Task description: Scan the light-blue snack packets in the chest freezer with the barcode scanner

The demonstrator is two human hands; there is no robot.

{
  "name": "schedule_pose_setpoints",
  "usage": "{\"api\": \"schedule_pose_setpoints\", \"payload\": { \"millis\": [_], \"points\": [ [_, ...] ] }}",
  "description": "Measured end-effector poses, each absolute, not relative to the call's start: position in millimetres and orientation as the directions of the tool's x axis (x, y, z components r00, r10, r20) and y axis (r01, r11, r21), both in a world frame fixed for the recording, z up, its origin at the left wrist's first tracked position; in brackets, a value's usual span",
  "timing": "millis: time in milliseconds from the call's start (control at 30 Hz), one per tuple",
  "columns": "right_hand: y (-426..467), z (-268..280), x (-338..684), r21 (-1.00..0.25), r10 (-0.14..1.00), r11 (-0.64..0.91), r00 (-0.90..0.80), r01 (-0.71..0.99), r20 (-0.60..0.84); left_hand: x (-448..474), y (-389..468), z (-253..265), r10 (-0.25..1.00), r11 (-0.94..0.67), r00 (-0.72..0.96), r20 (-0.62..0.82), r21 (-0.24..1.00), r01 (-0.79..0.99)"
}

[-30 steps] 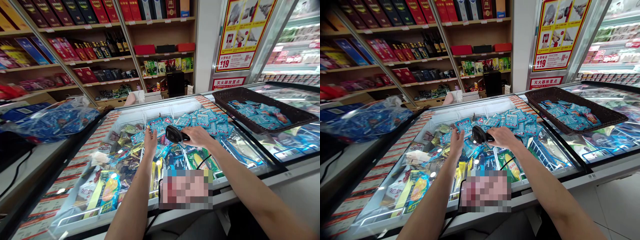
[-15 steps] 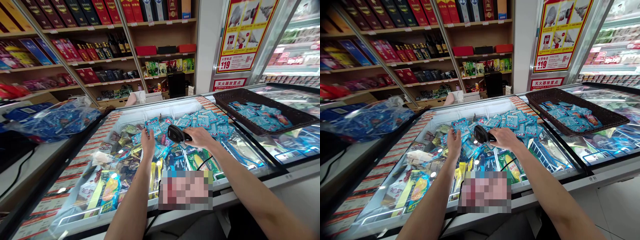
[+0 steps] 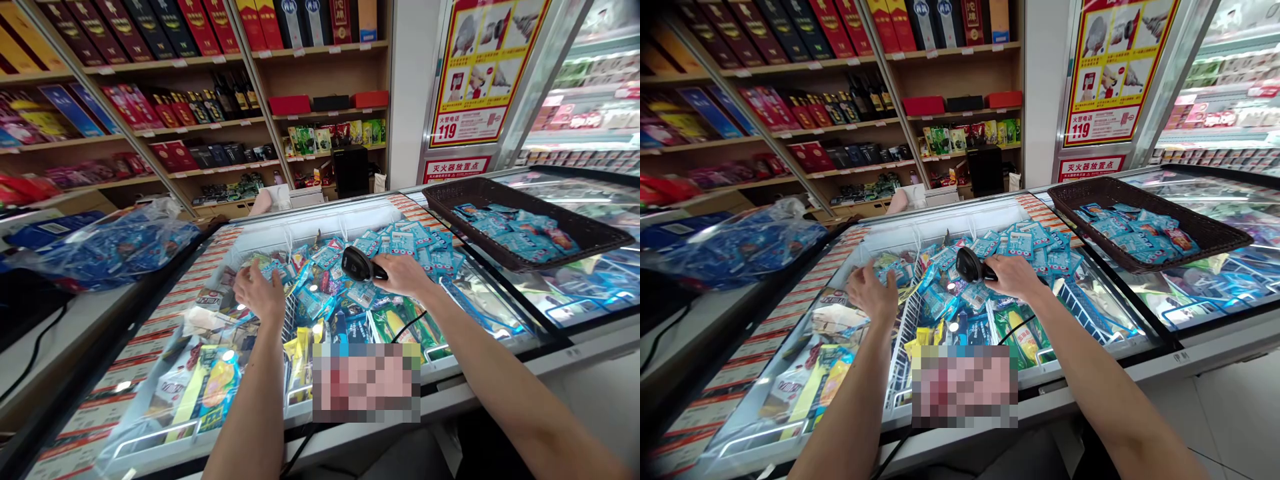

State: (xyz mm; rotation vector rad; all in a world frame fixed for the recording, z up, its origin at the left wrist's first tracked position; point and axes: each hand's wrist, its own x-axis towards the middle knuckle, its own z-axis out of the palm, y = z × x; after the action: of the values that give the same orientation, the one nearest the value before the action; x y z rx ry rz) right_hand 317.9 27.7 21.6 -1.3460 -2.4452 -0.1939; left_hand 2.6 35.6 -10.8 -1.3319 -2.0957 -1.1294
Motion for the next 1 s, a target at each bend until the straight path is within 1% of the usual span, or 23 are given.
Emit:
{"api": "schedule_pose_setpoints", "payload": {
  "millis": [100, 133, 167, 233, 300, 367, 400, 467, 567, 600, 667, 733, 833, 900, 1000],
  "points": [
    [27, 22, 318, -0.046, 0.801, 0.537, -0.492, 0.842, 0.340, 14, 34, -11, 0.721, 0.018, -0.168, 0.672, 0.224, 0.974],
    [27, 22, 318, -0.045, 0.803, 0.535, -0.492, 0.843, 0.335, 15, 35, -12, 0.757, -0.023, -0.099, 0.646, 0.177, 0.984],
    [27, 22, 317, -0.043, 0.805, 0.533, -0.491, 0.845, 0.332, 16, 36, -15, 0.781, -0.036, -0.065, 0.621, 0.149, 0.988],
    [27, 22, 317, -0.038, 0.809, 0.527, -0.487, 0.849, 0.330, 14, 39, -19, 0.798, 0.005, -0.088, 0.596, 0.138, 0.990],
    [28, 22, 317, -0.035, 0.814, 0.518, -0.480, 0.854, 0.328, 11, 41, -22, 0.783, 0.074, -0.154, 0.603, 0.156, 0.985],
    [29, 22, 317, -0.033, 0.820, 0.506, -0.469, 0.862, 0.328, 10, 42, -23, 0.762, 0.085, -0.169, 0.625, 0.162, 0.983],
    [29, 22, 318, -0.032, 0.822, 0.502, -0.464, 0.865, 0.331, 11, 43, -22, 0.762, 0.053, -0.141, 0.632, 0.156, 0.986],
    [30, 22, 318, -0.028, 0.826, 0.489, -0.452, 0.872, 0.335, 16, 45, -20, 0.788, -0.081, -0.017, 0.615, 0.131, 0.988],
    [30, 21, 318, -0.020, 0.830, 0.485, -0.453, 0.874, 0.327, 26, 50, -21, 0.826, -0.337, 0.239, 0.510, 0.107, 0.935],
    [30, 21, 317, -0.016, 0.828, 0.488, -0.457, 0.873, 0.324, 28, 52, -22, 0.831, -0.393, 0.300, 0.469, 0.113, 0.912],
    [29, 21, 317, -0.010, 0.823, 0.497, -0.468, 0.867, 0.322, 31, 55, -24, 0.840, -0.446, 0.363, 0.404, 0.133, 0.885],
    [29, 20, 316, -0.006, 0.821, 0.500, -0.471, 0.866, 0.323, 32, 56, -24, 0.849, -0.445, 0.363, 0.384, 0.148, 0.883],
    [29, 21, 316, -0.004, 0.824, 0.495, -0.468, 0.869, 0.320, 33, 54, -20, 0.855, -0.386, 0.287, 0.433, 0.161, 0.908],
    [29, 21, 316, -0.006, 0.826, 0.494, -0.466, 0.870, 0.317, 35, 51, -16, 0.865, -0.297, 0.194, 0.463, 0.162, 0.941],
    [29, 21, 316, -0.013, 0.826, 0.496, -0.467, 0.868, 0.316, 40, 47, -14, 0.872, -0.092, 0.009, 0.490, 0.146, 0.985]
  ]
}}
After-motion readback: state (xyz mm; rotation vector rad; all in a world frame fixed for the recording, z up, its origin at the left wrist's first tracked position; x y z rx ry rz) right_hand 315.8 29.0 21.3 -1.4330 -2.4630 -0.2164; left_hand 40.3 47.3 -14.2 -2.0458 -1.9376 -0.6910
